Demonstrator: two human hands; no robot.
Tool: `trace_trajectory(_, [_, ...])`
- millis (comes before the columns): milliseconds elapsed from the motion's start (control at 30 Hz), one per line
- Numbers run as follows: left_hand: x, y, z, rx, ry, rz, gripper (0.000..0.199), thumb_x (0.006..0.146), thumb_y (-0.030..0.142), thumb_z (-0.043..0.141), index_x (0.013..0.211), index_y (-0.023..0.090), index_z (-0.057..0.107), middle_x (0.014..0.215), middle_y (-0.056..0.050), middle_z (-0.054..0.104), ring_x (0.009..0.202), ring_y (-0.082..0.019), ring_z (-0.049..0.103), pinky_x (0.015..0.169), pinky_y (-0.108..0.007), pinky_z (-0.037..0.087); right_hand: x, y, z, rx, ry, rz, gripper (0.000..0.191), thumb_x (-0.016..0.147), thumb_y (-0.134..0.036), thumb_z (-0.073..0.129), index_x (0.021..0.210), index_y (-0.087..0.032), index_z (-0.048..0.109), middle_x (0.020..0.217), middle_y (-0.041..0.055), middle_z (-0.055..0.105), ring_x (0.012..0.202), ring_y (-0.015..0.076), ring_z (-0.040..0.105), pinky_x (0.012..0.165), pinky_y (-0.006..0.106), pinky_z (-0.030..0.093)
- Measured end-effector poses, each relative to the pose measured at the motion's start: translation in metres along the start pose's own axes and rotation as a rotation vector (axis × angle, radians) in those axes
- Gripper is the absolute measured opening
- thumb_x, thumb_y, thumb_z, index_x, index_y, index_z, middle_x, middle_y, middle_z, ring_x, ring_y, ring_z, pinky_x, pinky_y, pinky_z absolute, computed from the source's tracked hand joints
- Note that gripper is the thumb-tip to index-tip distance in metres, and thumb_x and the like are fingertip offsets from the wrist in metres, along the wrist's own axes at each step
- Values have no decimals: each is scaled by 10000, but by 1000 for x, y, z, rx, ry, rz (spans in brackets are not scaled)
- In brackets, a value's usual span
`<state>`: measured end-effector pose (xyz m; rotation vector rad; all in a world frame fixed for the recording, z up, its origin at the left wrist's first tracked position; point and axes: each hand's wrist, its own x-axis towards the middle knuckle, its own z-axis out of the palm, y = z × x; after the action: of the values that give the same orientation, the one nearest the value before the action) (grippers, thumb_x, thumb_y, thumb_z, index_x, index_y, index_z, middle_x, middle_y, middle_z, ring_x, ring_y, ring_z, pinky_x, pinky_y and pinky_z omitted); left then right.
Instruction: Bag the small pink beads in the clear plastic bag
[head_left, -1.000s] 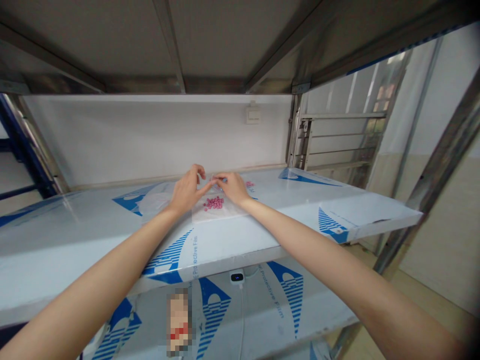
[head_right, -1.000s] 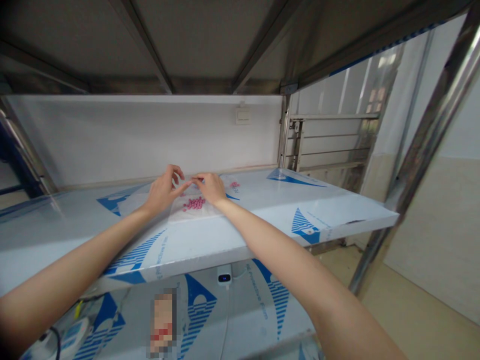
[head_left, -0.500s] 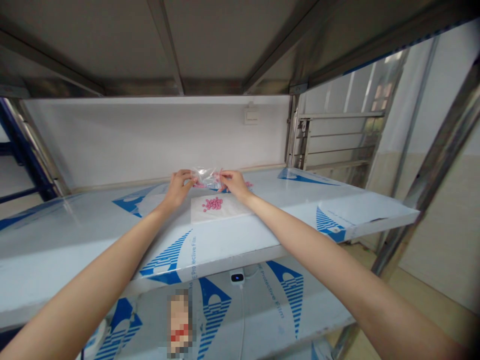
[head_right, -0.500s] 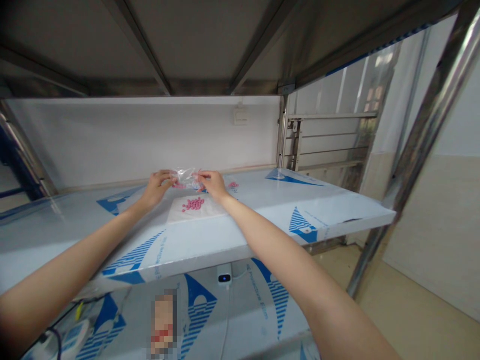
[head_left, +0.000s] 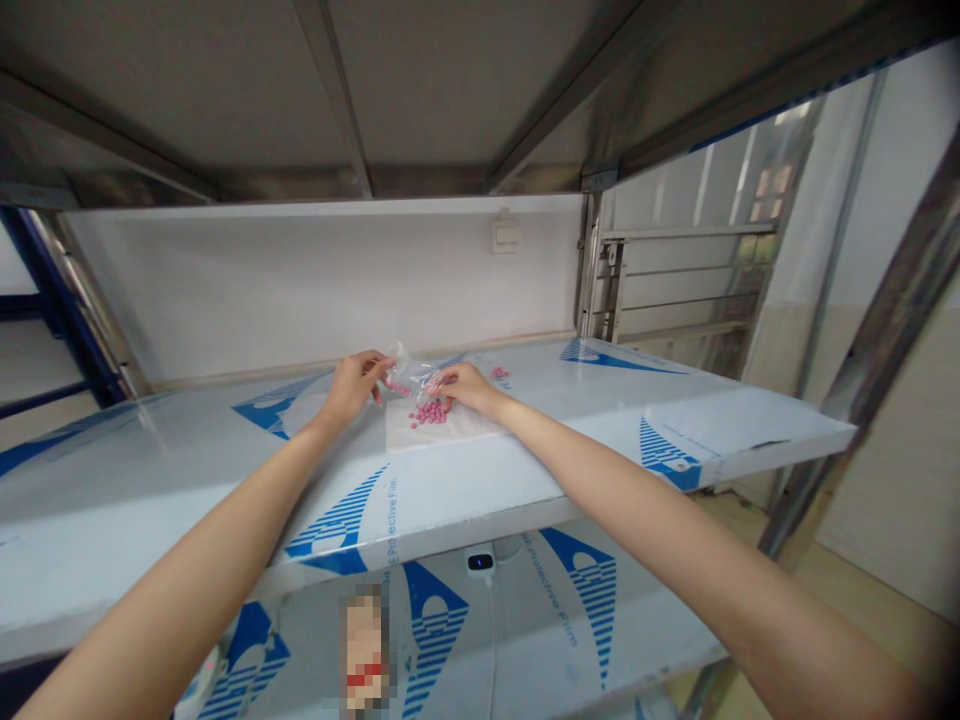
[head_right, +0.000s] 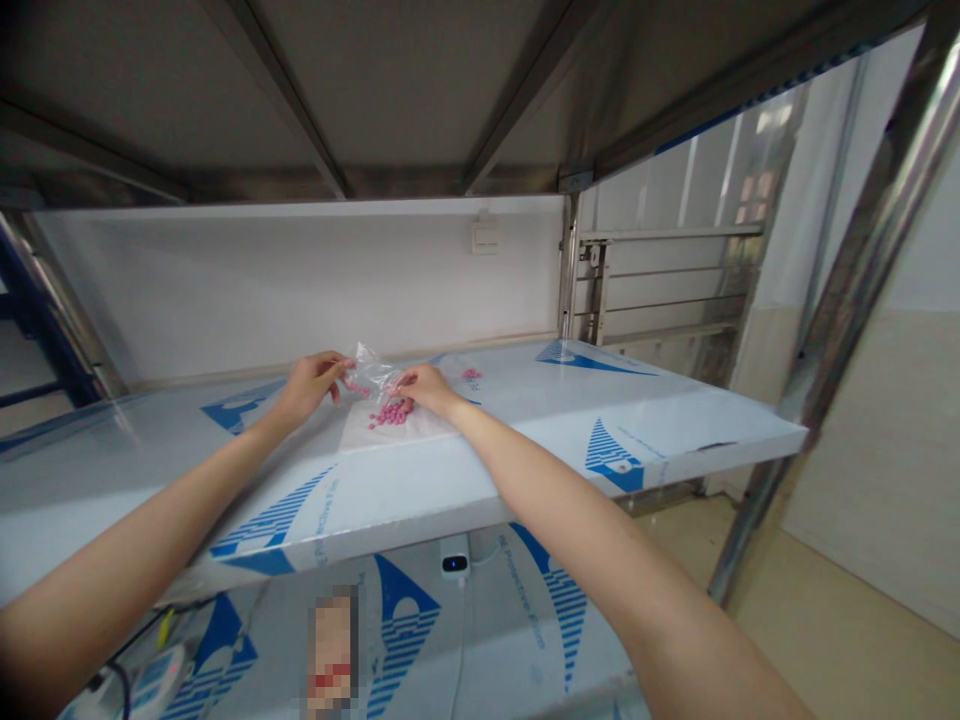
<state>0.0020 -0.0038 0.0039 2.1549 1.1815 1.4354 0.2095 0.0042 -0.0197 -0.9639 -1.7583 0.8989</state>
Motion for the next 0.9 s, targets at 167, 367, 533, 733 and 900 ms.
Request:
trace_trajectory(167, [2, 0, -2, -62, -54, -58, 424, 736, 529, 587, 839, 121, 643, 662, -54, 670, 380, -92, 492, 400, -229, 320, 0, 9, -2, 77, 6, -5, 58, 708, -75, 664, 728, -103, 710, 761, 65, 720, 613, 106, 606, 598, 216, 453])
trace_trajectory(367, [4, -1, -7, -82, -75, -91, 472, 710, 504, 615, 928, 91, 685, 788, -117, 724, 465, -96, 527, 435, -214, 342, -1, 12, -4, 124, 23, -19, 69, 656, -85, 694, 709, -120, 720, 765, 58, 720, 746, 151, 639, 797, 287, 454])
trace_trajectory(533, [5, -3, -8, -19, -48, -88, 416, 682, 499, 643, 770, 97, 704, 738, -114, 724, 430, -85, 491, 438, -224, 333, 1, 15, -1, 114, 5, 16, 75, 645, -65, 692, 688, -124, 710, 748, 53, 713, 727, 151, 635, 800, 300, 463])
trace_trajectory(733, [4, 1, -7, -39, -32, -70, 473, 706, 562, 611, 762, 99, 692, 753, -109, 717, 455, -88, 495, 444, -227, 337, 2, 16, -1, 121, 27, 31, 87, 654, -58, 694, 714, -119, 711, 764, 58, 713, 715, 139, 631, 811, 301, 471])
trace_trajectory(900, [-2, 4, -4, -7, -311, -110, 393, 760, 506, 589, 822, 138, 712, 834, -97, 721, 582, -120, 556, 490, -228, 377, -1, 15, -3, 149, -5, 25, 96, 673, -60, 685, 748, -113, 711, 780, 59, 713, 727, 130, 631, 828, 292, 470])
